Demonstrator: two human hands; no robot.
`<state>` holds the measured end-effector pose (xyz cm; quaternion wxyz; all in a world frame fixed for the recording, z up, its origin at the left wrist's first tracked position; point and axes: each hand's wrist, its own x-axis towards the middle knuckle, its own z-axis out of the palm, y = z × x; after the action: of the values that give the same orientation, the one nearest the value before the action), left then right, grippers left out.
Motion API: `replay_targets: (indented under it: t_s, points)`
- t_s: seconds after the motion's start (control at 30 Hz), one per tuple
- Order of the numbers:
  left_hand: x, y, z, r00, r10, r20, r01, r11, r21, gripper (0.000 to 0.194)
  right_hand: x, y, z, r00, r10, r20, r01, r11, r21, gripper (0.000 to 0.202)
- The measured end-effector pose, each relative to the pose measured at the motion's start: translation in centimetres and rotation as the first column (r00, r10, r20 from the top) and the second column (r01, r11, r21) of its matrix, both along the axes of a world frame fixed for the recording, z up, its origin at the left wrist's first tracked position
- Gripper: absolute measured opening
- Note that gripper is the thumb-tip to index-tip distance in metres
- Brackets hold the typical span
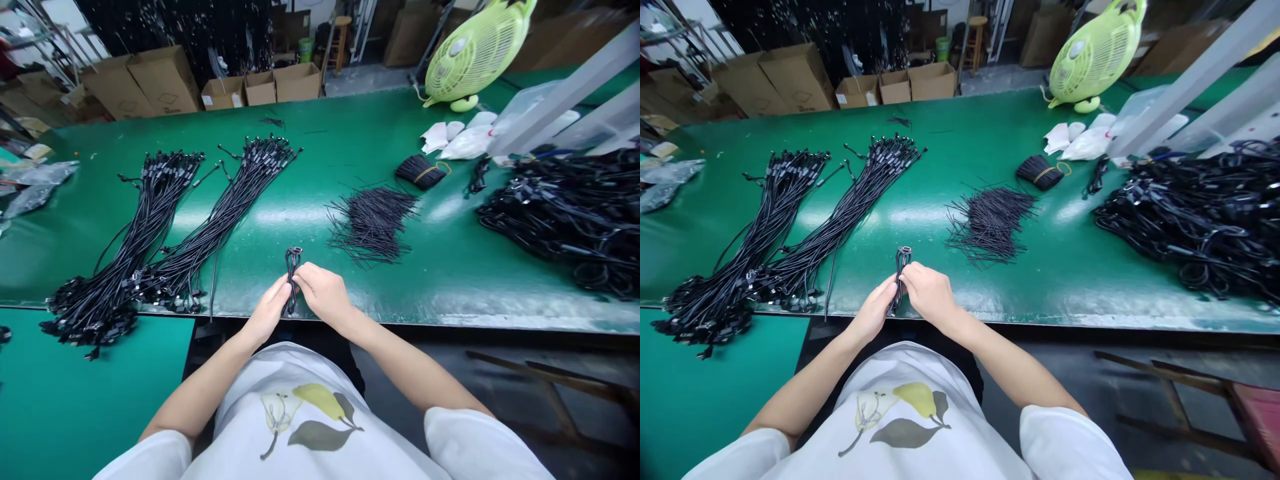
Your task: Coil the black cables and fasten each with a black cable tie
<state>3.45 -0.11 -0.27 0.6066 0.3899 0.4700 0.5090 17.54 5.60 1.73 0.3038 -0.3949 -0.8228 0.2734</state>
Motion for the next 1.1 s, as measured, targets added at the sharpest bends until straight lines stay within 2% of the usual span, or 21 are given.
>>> replay_targets:
  t_s: [0.07, 0.1, 0.17, 0.2, 0.23, 0.27, 0.3, 0.37, 0.43, 0.47, 0.5, 0.57, 0.63, 0.7, 0.73, 0.8, 0.87, 0.97, 1.03, 1.07, 1.1]
  points:
    - [0.7, 0.1, -0.1, 0.998, 0.056, -0.014, -0.055, 0.996, 0.075, 0.043, -0.2, -0.1, -0.4, 0.973, -0.020, -0.228, -0.049, 0.955, -0.292, 0.026]
    - [1.0, 0.2, 0.0, 0.996, 0.086, -0.023, -0.084, 0.990, 0.109, 0.042, -0.2, -0.1, -0.8, 0.939, -0.035, -0.342, -0.133, 0.880, -0.456, 0.028]
    - [1.4, 0.5, 0.4, 0.994, 0.112, -0.007, -0.109, 0.984, 0.144, 0.039, 0.2, 0.1, -1.5, 0.862, -0.068, -0.503, -0.356, 0.626, -0.694, 0.037]
    - [1.4, 0.8, 0.6, 0.993, 0.114, 0.021, -0.116, 0.984, 0.134, 0.038, 0.5, 0.2, -1.8, 0.840, -0.073, -0.538, -0.436, 0.501, -0.748, 0.042]
    - [1.4, 1.1, 0.8, 0.992, 0.116, 0.057, -0.122, 0.987, 0.105, 0.037, 1.0, 0.4, -2.0, 0.836, -0.056, -0.546, -0.476, 0.421, -0.772, 0.045]
    - [1.4, 1.4, 1.0, 0.988, 0.123, 0.094, -0.129, 0.989, 0.066, 0.038, 1.6, 0.5, -2.1, 0.848, -0.024, -0.529, -0.476, 0.402, -0.782, 0.046]
    - [1.4, 1.7, 1.2, 0.983, 0.136, 0.124, -0.141, 0.990, 0.026, 0.038, 2.3, 0.7, -2.1, 0.869, -0.004, -0.495, -0.441, 0.447, -0.778, 0.046]
    - [1.8, 2.1, 1.2, 0.980, 0.157, 0.126, -0.153, 0.987, -0.040, 0.039, 3.6, 0.7, -1.6, 0.906, -0.045, -0.420, -0.294, 0.647, -0.704, 0.038]
    - [2.7, 2.3, 0.8, 0.991, 0.131, -0.004, -0.131, 0.989, -0.067, 0.035, 4.5, 0.3, -1.1, 0.917, -0.137, -0.374, -0.106, 0.822, -0.560, 0.026]
    - [3.4, 2.2, 0.5, 0.988, 0.098, -0.118, -0.106, 0.992, -0.065, 0.034, 4.7, 0.1, -0.9, 0.924, -0.165, -0.344, -0.030, 0.868, -0.495, 0.022]
    - [4.1, 2.0, 0.1, 0.965, 0.045, -0.257, -0.060, 0.997, -0.052, 0.033, 4.8, -0.2, -0.9, 0.939, -0.170, -0.298, 0.018, 0.891, -0.453, 0.020]
    - [5.3, 1.7, -0.9, 0.861, -0.051, -0.506, 0.072, 0.997, 0.021, 0.036, 4.9, -0.3, -1.5, 0.970, -0.142, -0.196, 0.044, 0.899, -0.436, 0.019]
    - [5.7, 1.7, -1.8, 0.736, -0.156, -0.659, 0.254, 0.966, 0.055, 0.042, 5.9, 0.5, -2.1, 0.982, -0.128, -0.140, 0.059, 0.906, -0.419, 0.022]
    - [5.1, 1.8, -2.5, 0.637, -0.242, -0.732, 0.400, 0.916, 0.045, 0.046, 8.6, 2.2, -1.9, 0.972, -0.234, 0.009, 0.224, 0.921, -0.319, 0.025]
    - [4.5, 1.8, -2.8, 0.606, -0.270, -0.749, 0.436, 0.899, 0.029, 0.046, 10.7, 3.3, -1.3, 0.935, -0.333, 0.118, 0.353, 0.904, -0.240, 0.026]
    - [2.8, 1.7, -3.3, 0.583, -0.303, -0.754, 0.441, 0.897, -0.019, 0.047, 16.2, 5.9, 0.9, 0.746, -0.579, 0.329, 0.624, 0.780, -0.044, 0.023]
    - [1.1, 1.3, -3.7, 0.598, -0.317, -0.736, 0.392, 0.917, -0.076, 0.048, 22.5, 8.8, 3.5, 0.615, -0.698, 0.367, 0.731, 0.679, 0.066, 0.027]
    - [-0.3, 0.4, -3.8, 0.642, -0.316, -0.699, 0.320, 0.938, -0.131, 0.045, 30.7, 12.8, 6.5, 0.417, -0.816, 0.400, 0.820, 0.528, 0.222, 0.037]
    - [-0.1, -0.3, -3.5, 0.657, -0.309, -0.688, 0.298, 0.944, -0.139, 0.042, 33.8, 14.8, 7.1, 0.307, -0.838, 0.452, 0.834, 0.465, 0.295, 0.039]
    - [0.1, -0.6, -3.2, 0.659, -0.306, -0.687, 0.298, 0.945, -0.135, 0.040, 34.4, 15.5, 6.9, 0.210, -0.811, 0.546, 0.811, 0.456, 0.366, 0.038]
    - [0.4, -1.0, -2.9, 0.659, -0.302, -0.688, 0.302, 0.945, -0.126, 0.039, 34.4, 16.2, 6.6, 0.189, -0.791, 0.582, 0.789, 0.475, 0.389, 0.036]
